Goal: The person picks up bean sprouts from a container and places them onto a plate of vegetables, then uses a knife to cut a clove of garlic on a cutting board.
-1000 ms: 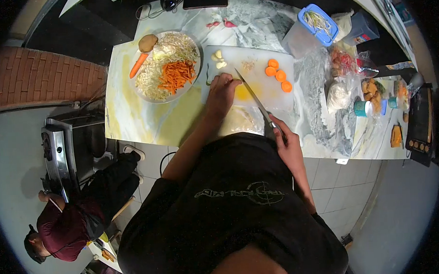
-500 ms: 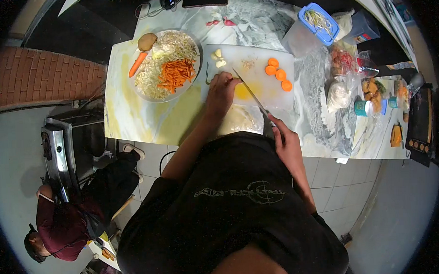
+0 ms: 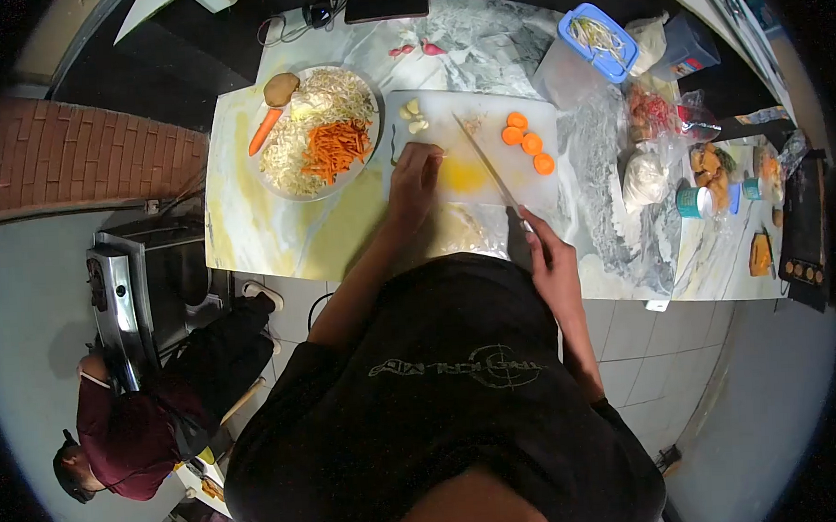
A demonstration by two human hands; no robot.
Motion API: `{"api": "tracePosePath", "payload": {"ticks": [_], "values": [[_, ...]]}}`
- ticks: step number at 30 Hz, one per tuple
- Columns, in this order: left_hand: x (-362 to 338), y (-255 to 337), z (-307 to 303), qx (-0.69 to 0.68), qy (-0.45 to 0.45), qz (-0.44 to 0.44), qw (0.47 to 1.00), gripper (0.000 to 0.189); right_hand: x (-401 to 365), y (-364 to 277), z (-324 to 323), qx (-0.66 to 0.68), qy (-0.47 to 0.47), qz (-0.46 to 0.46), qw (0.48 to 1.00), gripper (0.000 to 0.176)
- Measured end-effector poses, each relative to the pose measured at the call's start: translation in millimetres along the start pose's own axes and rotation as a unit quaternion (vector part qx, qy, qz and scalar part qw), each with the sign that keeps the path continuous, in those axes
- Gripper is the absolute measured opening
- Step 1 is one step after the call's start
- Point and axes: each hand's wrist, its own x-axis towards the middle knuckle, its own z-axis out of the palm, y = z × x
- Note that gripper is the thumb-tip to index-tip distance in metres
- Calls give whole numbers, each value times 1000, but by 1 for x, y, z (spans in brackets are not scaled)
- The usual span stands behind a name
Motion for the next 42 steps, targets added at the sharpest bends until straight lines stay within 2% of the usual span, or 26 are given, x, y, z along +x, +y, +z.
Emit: {"api": "tracePosePath", "payload": {"ticks": [1, 3, 8, 11, 15, 19, 21, 24, 26, 28, 30, 31, 33, 36, 38, 40, 42], "values": [[1, 2, -2, -26, 11, -12, 1000, 5, -1, 0, -3, 2, 2, 2, 1000, 37], [3, -1, -4, -32, 24, -26, 999, 5, -1, -6, -14, 92, -43, 152, 983, 36], [27, 3, -22, -67, 15, -81, 994, 10, -1, -8, -21, 203, -9, 181, 962, 37], [71, 9, -23, -121, 31, -30, 992, 13, -8, -7, -21, 233, 21, 184, 955, 38], [148, 75, -19, -122, 3, 67, 990, 16, -20, -6, -21, 272, 73, 174, 944, 39], [204, 120, 23, -142, -50, 174, 973, 18, -35, -12, -19, 261, 103, 190, 941, 39], [220, 135, 51, -159, -66, 177, 969, 18, -41, -11, -17, 259, 119, 179, 942, 38], [244, 142, 87, -171, -98, 178, 964, 21, -44, -10, -14, 256, 158, 135, 944, 38], [254, 139, 100, -52, -96, 253, 961, 24, -46, -12, -20, 243, 127, 164, 948, 38], [253, 129, 97, -58, -84, 270, 958, 29, -45, -10, -21, 244, 134, 164, 946, 38], [241, 111, 77, -51, -14, 252, 966, 32, -46, -8, -26, 254, 109, 219, 936, 37], [232, 100, 61, -38, -9, 228, 973, 31, -47, -5, -26, 257, 102, 220, 935, 37], [205, 74, 20, -42, -5, 146, 988, 29, -46, 2, -22, 218, 122, 178, 952, 37], [164, 16, -46, 42, 41, 91, 994, 24, -44, 12, -10, 249, 105, 153, 951, 40], [137, -25, -91, 110, 66, 33, 991, 20, -37, 9, -8, 254, 73, 168, 950, 37], [117, -67, -135, 140, 88, 10, 986, 19, -30, 1, -9, 283, 21, 198, 938, 38], [103, -80, -160, 164, 113, -10, 980, 17, -19, -8, -9, 269, -4, 183, 946, 38]]}}
